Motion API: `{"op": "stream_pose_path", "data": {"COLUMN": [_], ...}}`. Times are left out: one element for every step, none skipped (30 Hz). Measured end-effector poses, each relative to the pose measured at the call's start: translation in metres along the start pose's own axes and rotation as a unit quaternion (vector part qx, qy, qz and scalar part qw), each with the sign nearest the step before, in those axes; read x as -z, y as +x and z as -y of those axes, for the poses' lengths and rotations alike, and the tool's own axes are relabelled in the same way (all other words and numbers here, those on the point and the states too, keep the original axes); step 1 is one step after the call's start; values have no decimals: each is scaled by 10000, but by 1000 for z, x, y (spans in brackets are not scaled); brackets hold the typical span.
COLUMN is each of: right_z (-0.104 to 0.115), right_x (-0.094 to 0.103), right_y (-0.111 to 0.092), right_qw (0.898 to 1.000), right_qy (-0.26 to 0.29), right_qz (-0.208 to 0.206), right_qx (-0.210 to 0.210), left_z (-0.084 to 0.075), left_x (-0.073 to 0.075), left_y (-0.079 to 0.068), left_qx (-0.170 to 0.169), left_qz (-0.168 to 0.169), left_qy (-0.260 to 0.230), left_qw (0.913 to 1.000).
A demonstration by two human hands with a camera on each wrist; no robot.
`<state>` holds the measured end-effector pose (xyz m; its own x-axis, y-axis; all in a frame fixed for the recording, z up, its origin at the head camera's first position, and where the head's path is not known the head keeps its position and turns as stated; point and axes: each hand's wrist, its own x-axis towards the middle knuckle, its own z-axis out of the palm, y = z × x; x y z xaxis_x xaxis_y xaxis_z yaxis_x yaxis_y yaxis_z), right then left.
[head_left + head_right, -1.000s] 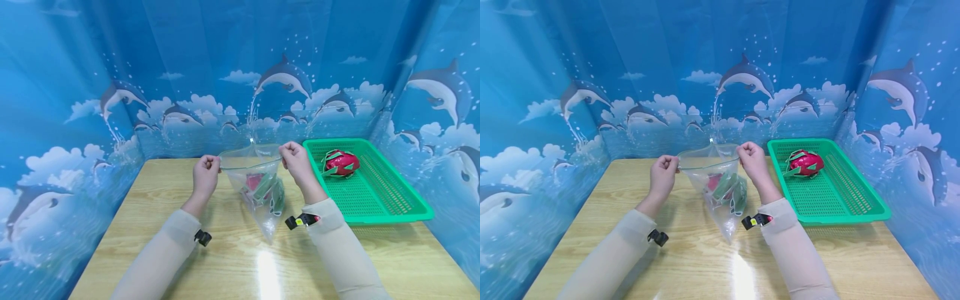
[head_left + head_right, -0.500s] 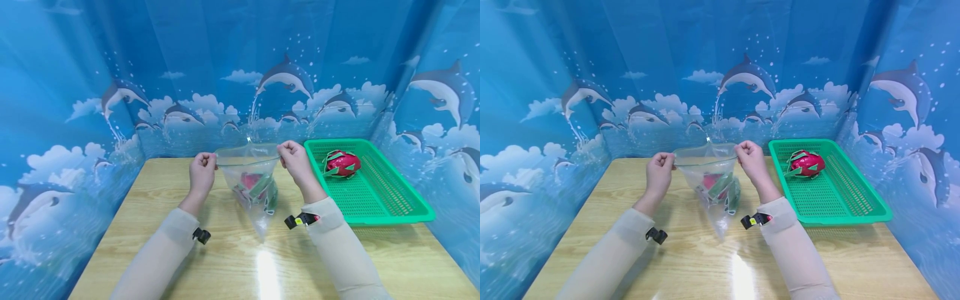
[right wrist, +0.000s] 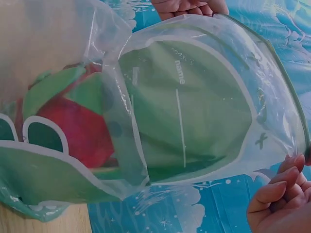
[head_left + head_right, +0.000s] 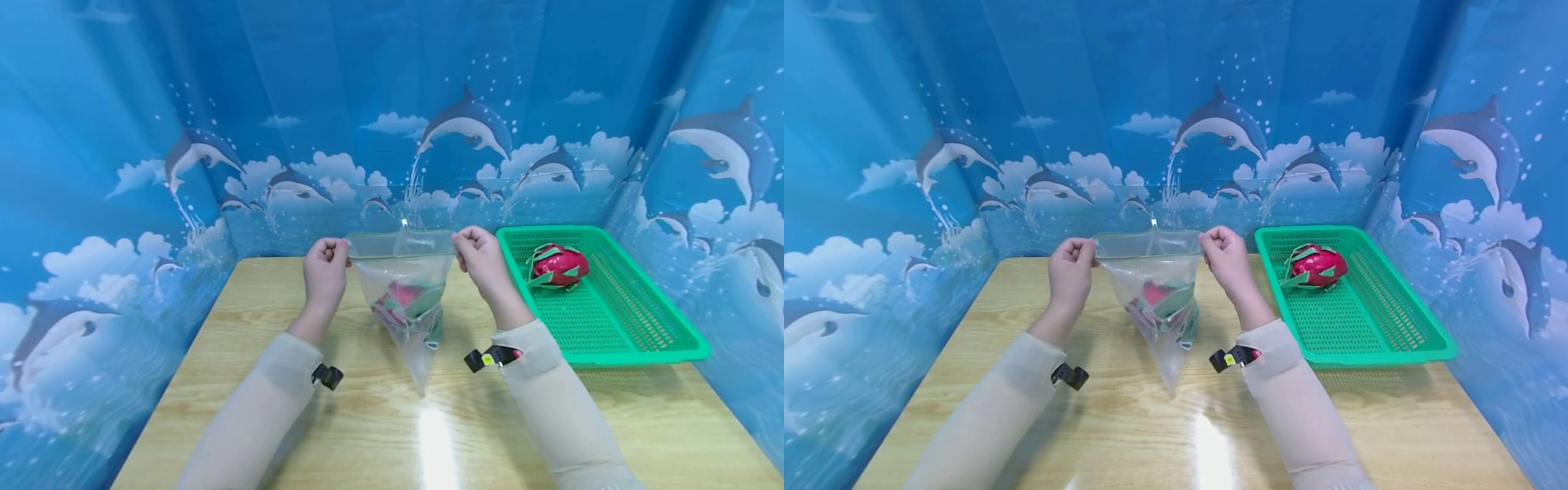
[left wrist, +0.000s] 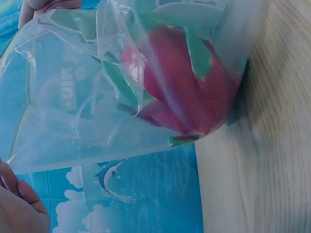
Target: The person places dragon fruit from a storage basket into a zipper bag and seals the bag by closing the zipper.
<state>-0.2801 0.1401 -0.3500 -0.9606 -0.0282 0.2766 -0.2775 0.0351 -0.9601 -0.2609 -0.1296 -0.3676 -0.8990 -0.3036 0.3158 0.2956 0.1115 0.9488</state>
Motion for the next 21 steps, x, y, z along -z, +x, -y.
{"op": "stream_pose_path", "data": {"right_z": [0, 0, 0, 0, 0, 0, -1, -1, -1, -2, -3, -3, -4, -5, -5, -6, -7, -8, -8, -9, -9], "right_x": [1, 1, 1, 2, 2, 3, 3, 2, 2, 2, 2, 1, 1, 0, 0, -1, -1, -2, -3, -3, -4], "right_y": [0, 0, 0, 0, 0, -1, -1, -1, -1, -1, -1, -1, -1, 0, 0, 0, 0, 0, -1, -1, -1], "right_qw": [10000, 10000, 10000, 9999, 9999, 9998, 9997, 9997, 9996, 9995, 9994, 9994, 9993, 9992, 9991, 9990, 9989, 9989, 9988, 9988, 9986], "right_qy": [2, 0, -8, -6, -7, -10, -9, 4, 5, 18, 20, 24, 28, 32, 32, 24, 5, -1, -15, -22, -34], "right_qz": [4, 22, 48, 77, 109, 137, 169, 185, 215, 243, 265, 285, 314, 334, 358, 381, 402, 416, 434, 442, 466], "right_qx": [-19, -46, -75, -102, -126, -149, -159, -174, -189, -199, -206, -215, -218, -225, -225, -224, -221, -221, -222, -228, -239], "left_z": [-1, -2, -4, -4, -5, -7, -8, -9, -10, -11, -12, -12, -13, -13, -13, -14, -14, -15, -15, -15, -16], "left_x": [0, -1, -2, -2, -3, -4, -4, -4, -4, -4, -4, -4, -3, -3, -2, -1, -1, 0, 1, 1, 2], "left_y": [0, 0, 0, 1, 1, 2, 3, 4, 5, 5, 6, 7, 8, 8, 9, 9, 9, 10, 10, 10, 11], "left_qx": [-3, 7, 16, 16, 13, 1, -18, -37, -53, -58, -57, -47, -28, -22, -19, -12, -12, -24, -47, -75, -82], "left_qz": [-4, -13, -35, -63, -91, -120, -156, -189, -228, -262, -290, -316, -331, -340, -343, -331, -317, -304, -299, -301, -301], "left_qy": [0, 14, 23, 13, -2, -9, -37, -69, -106, -132, -153, -165, -172, -167, -153, -134, -125, -102, -84, -74, -72], "left_qw": [10000, 10000, 10000, 10000, 10000, 9999, 9999, 9998, 9997, 9996, 9994, 9994, 9993, 9993, 9993, 9994, 9994, 9995, 9995, 9995, 9995]}}
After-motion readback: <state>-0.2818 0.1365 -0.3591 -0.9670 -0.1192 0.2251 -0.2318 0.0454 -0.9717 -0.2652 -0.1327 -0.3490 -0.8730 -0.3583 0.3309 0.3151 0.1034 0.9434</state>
